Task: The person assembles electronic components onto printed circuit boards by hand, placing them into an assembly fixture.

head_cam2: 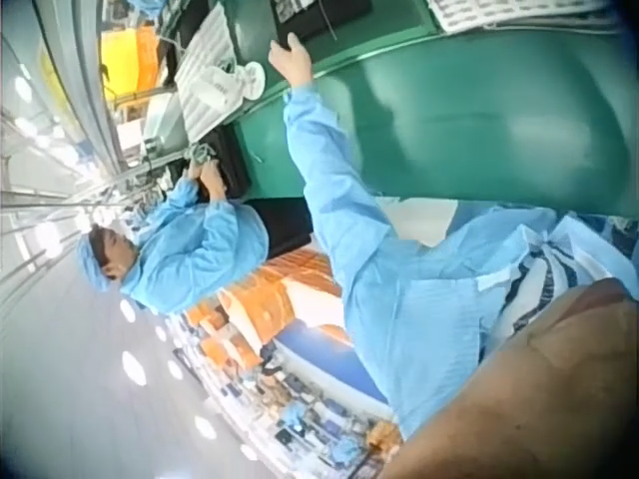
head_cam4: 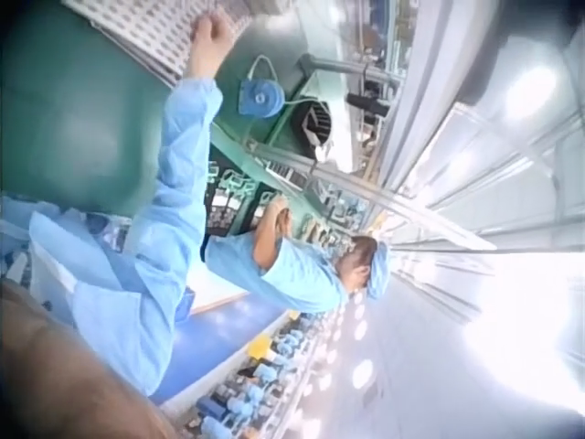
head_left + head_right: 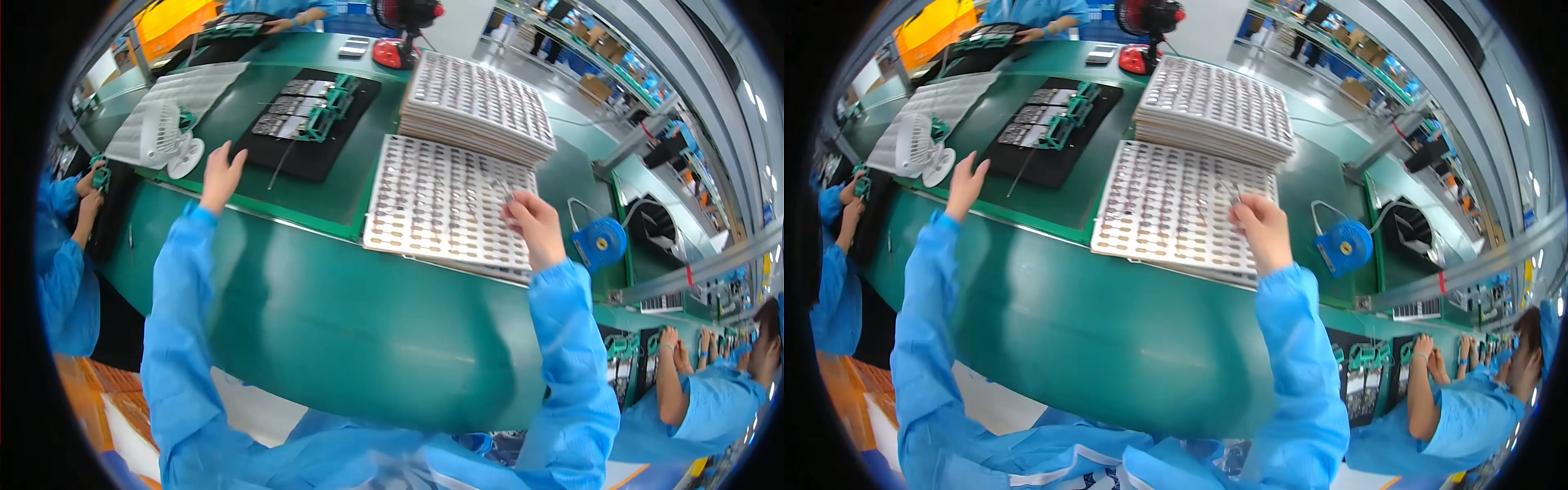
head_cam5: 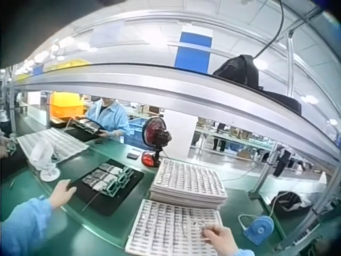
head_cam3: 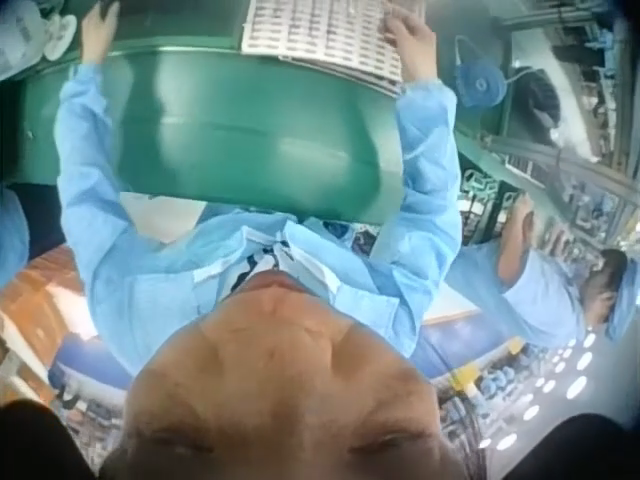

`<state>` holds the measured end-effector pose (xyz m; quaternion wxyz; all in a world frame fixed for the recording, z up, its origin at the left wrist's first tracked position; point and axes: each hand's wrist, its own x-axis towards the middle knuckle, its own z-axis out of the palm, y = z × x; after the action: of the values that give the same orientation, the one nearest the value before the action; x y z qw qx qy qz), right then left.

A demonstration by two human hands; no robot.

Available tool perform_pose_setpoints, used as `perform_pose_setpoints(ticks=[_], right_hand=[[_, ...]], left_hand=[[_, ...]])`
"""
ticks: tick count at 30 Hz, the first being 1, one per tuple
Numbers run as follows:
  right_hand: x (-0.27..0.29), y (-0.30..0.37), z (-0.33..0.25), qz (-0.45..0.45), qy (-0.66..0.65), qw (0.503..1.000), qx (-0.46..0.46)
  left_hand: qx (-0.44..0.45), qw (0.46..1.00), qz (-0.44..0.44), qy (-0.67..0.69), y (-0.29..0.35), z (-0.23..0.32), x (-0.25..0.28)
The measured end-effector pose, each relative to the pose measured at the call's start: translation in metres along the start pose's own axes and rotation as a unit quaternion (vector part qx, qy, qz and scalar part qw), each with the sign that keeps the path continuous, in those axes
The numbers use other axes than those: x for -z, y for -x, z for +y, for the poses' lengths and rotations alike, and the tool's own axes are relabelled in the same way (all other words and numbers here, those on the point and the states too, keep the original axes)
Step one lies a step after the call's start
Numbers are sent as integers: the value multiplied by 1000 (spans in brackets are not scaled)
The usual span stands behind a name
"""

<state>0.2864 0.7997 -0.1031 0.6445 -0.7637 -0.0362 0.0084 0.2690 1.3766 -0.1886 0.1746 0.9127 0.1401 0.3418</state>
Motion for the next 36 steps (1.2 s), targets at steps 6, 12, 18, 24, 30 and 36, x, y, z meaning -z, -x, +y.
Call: perform_pose_setpoints(ticks=[6,12,18,24,30,36], right_hand=[[8,96,-27,-80,-12,996,-43],[10,160,-16,-101,-17,993,-66],[0,216,-4,-103,-72,985,-119],[-22,249,14,-122,-133,974,-139],[-25,262,15,-109,-209,966,-112],[-4,281,13,-46,-243,964,-97]], left_hand=[[138,959,-169,-181,-43,6,-37],[325,832,-264,364,-18,20,-7],[370,785,-271,417,98,24,91],[429,679,-333,493,247,71,179],[491,528,-444,532,335,196,182],[465,357,-642,495,396,296,111]])
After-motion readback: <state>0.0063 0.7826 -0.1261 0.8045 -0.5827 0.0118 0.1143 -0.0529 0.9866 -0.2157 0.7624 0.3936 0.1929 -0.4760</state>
